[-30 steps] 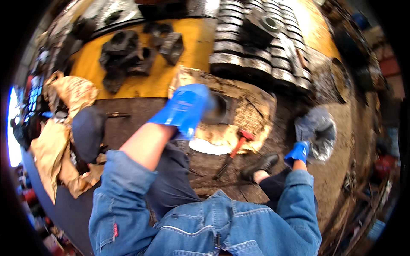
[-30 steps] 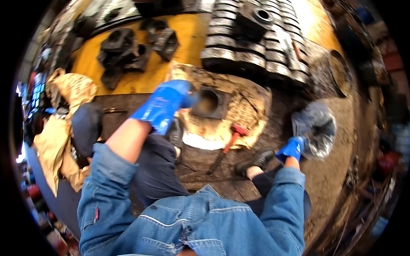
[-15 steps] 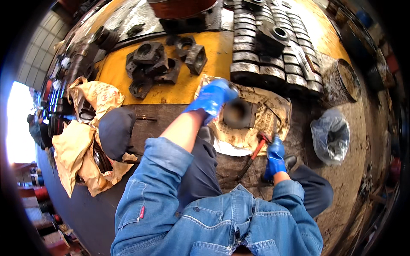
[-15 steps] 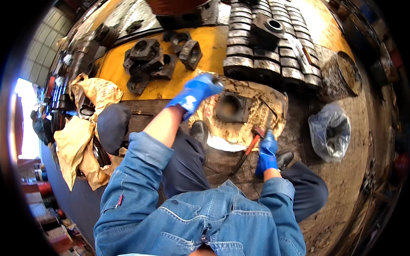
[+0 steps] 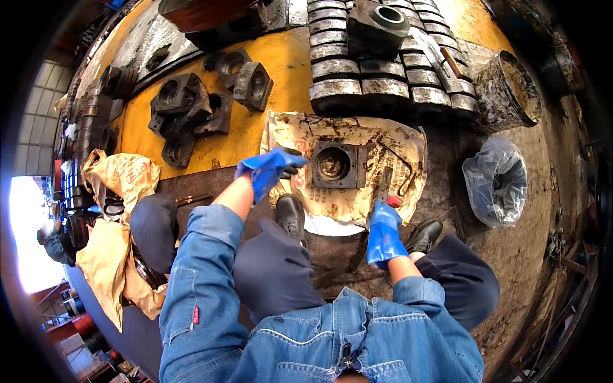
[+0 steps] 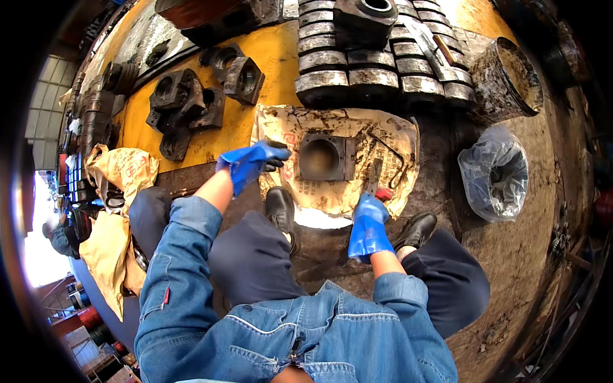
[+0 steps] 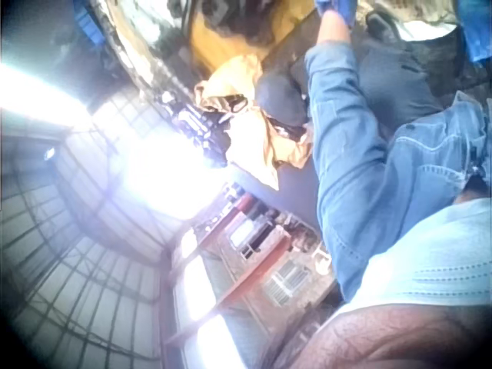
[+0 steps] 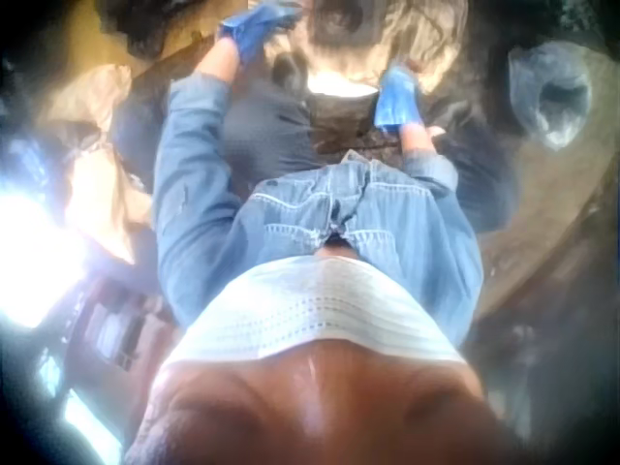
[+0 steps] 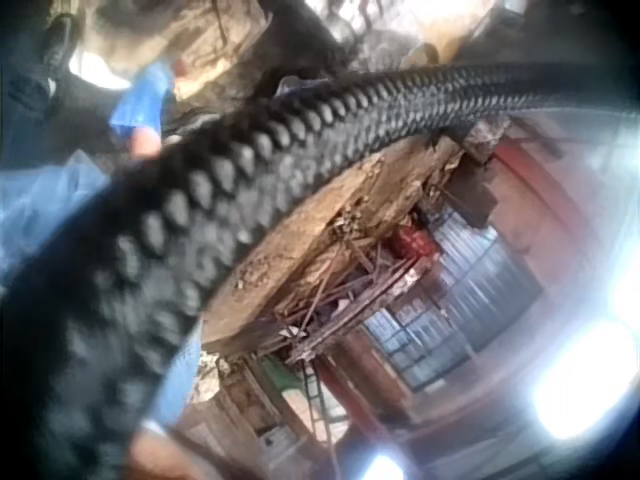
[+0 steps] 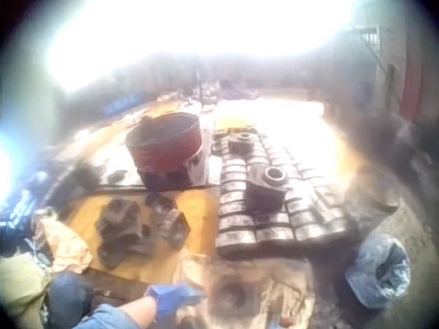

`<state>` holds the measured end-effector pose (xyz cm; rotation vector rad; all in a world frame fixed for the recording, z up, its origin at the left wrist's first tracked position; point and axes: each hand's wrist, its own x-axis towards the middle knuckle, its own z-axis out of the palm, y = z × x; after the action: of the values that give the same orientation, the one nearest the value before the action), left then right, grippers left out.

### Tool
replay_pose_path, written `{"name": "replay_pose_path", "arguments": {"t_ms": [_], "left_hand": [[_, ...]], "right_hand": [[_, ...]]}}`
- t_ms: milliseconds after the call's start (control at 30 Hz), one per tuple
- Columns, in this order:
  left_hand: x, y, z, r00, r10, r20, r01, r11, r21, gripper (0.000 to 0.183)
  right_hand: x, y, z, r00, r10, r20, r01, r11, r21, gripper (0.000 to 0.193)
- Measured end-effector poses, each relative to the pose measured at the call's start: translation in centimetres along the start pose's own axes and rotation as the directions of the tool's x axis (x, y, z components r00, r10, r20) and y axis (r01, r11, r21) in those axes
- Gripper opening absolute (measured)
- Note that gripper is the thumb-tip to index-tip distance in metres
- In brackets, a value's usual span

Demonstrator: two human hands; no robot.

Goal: The person cleans several metal mechanical components with a brush and removes grime while sitting on the floor. They handle the parts individually, scraping off debris and using a mallet to tap components.

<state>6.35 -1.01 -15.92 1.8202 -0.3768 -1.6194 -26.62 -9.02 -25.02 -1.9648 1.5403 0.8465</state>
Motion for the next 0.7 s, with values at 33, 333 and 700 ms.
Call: {"name": "replay_pose_path", "arguments": {"t_ms": [33,333,700], "left_hand": [[1.5,-3.1,-0.2,0.997,0.024,-0.074,-0.021,0.999,0.041,0.049],[15.2,-8.8,3.0,0.969,-0.218,-0.119,0.246,0.912,0.327,0.061],[7.3,-4.9,2.7,0.973,0.177,0.148,-0.171,0.984,-0.052,0.047]], "right_hand": [[-1.0,-0.7,0.2,0.972,-0.184,-0.145,0.198,0.976,0.089,0.058],[8.5,-1.4,2.9,0.94,-0.129,-0.315,0.305,0.728,0.614,0.072],[4.7,-11.4,-1.9,0.861,-0.428,-0.275,0.506,0.672,0.54,0.051]]}}
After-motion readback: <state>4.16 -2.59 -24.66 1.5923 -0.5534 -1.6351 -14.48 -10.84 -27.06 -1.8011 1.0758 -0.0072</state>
